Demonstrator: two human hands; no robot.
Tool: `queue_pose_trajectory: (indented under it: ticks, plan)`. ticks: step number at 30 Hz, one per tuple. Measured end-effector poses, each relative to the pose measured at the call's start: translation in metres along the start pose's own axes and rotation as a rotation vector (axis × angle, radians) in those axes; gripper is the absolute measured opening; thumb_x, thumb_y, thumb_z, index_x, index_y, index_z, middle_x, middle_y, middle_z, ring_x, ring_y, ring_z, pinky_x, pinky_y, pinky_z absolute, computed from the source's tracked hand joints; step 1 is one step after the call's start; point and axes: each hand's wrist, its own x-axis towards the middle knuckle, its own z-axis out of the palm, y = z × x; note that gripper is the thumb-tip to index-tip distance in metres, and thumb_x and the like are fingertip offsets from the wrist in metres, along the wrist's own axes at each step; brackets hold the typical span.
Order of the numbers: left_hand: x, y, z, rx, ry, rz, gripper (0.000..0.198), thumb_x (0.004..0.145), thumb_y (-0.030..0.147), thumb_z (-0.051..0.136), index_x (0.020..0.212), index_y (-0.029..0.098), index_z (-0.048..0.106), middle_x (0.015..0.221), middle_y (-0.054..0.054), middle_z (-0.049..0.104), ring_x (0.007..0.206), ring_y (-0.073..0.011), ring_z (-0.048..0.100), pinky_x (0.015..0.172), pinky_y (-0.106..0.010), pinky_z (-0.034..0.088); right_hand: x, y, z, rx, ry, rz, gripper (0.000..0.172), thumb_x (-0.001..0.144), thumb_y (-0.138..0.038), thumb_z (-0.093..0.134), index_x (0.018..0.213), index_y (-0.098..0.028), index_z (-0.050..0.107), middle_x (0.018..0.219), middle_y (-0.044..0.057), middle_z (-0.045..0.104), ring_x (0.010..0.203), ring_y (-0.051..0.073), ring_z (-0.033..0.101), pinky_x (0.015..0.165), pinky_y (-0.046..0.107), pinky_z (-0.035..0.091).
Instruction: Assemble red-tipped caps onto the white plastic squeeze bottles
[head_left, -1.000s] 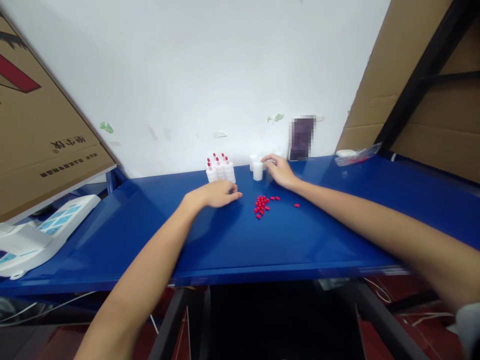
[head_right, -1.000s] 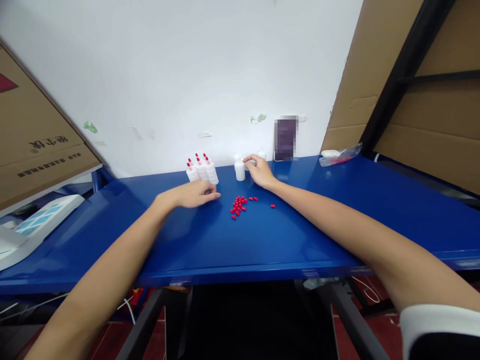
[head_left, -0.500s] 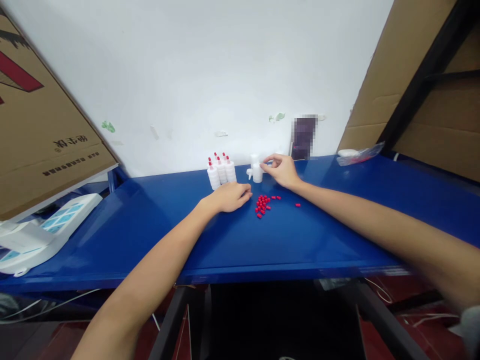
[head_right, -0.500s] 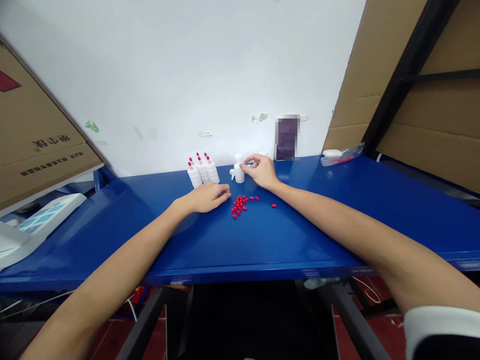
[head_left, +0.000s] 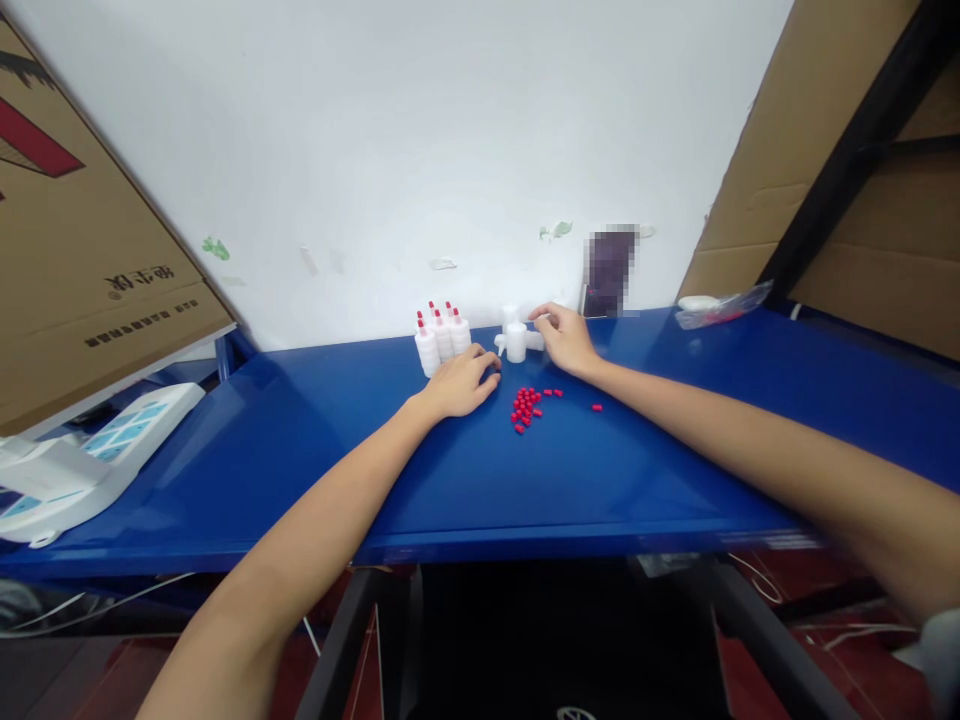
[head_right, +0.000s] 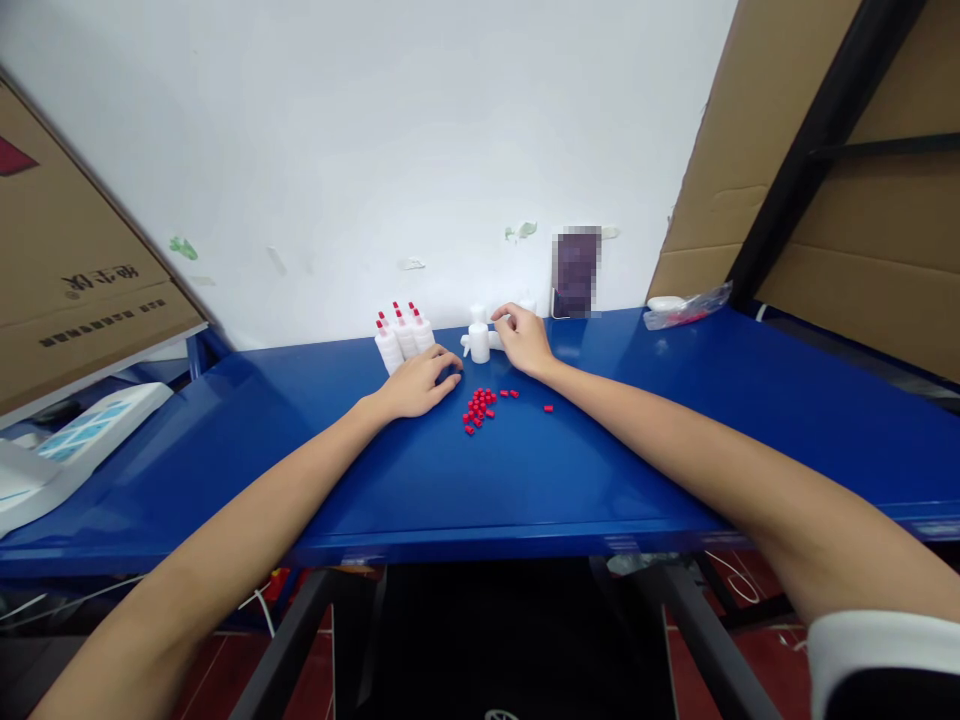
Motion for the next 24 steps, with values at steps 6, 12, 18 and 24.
queue_pose_trajectory:
  ticks: [6, 12, 18, 24]
  plan:
    - [0.003, -0.003, 0.0, -0.031, -0.041, -0.011, 0.05, 0.099, 0.042, 0.039, 0.14, 0.017, 0.052, 0.149, -0.015, 0.049, 0.13, -0.0308, 0.055, 0.11, -0.048, 0.045, 0.002, 0.004, 0.002, -0.192, 0.086, -0.077, 0.016, 0.078, -0.022, 0.052, 0.078, -0.021, 0.067, 0.085, 0.008, 0.066, 0.077, 0.023, 0.057, 0.078, 0.038, 0.046]
    - [0.011, -0.006, 0.002, -0.002, -0.119, -0.059, 0.063, 0.099, 0.044, 0.036, 0.155, 0.015, 0.033, 0.164, -0.016, 0.031, 0.149, -0.0313, 0.036, 0.119, -0.05, 0.034, 0.005, 0.017, 0.006, -0.276, 0.035, -0.024, 0.022, 0.079, -0.019, 0.053, 0.1, -0.022, 0.061, 0.092, 0.008, 0.068, 0.086, 0.027, 0.058, 0.082, 0.041, 0.047]
    - [0.017, -0.007, 0.004, 0.011, -0.124, -0.107, 0.069, 0.098, 0.04, 0.036, 0.161, 0.019, 0.017, 0.166, -0.013, 0.025, 0.148, -0.0323, 0.037, 0.115, -0.051, 0.039, 0.007, 0.026, 0.009, -0.367, -0.126, -0.152, 0.041, 0.084, -0.013, 0.046, 0.12, -0.019, 0.065, 0.114, 0.015, 0.063, 0.111, 0.033, 0.057, 0.101, 0.049, 0.044]
    - [0.019, -0.007, 0.005, 0.042, -0.151, -0.102, 0.069, 0.099, 0.038, 0.034, 0.163, 0.022, 0.013, 0.168, -0.012, 0.022, 0.146, -0.0344, 0.041, 0.111, -0.052, 0.042, 0.005, 0.025, 0.01, -0.429, -0.279, -0.227, 0.041, 0.089, -0.017, 0.046, 0.123, -0.02, 0.068, 0.128, 0.017, 0.059, 0.118, 0.037, 0.055, 0.102, 0.055, 0.045]
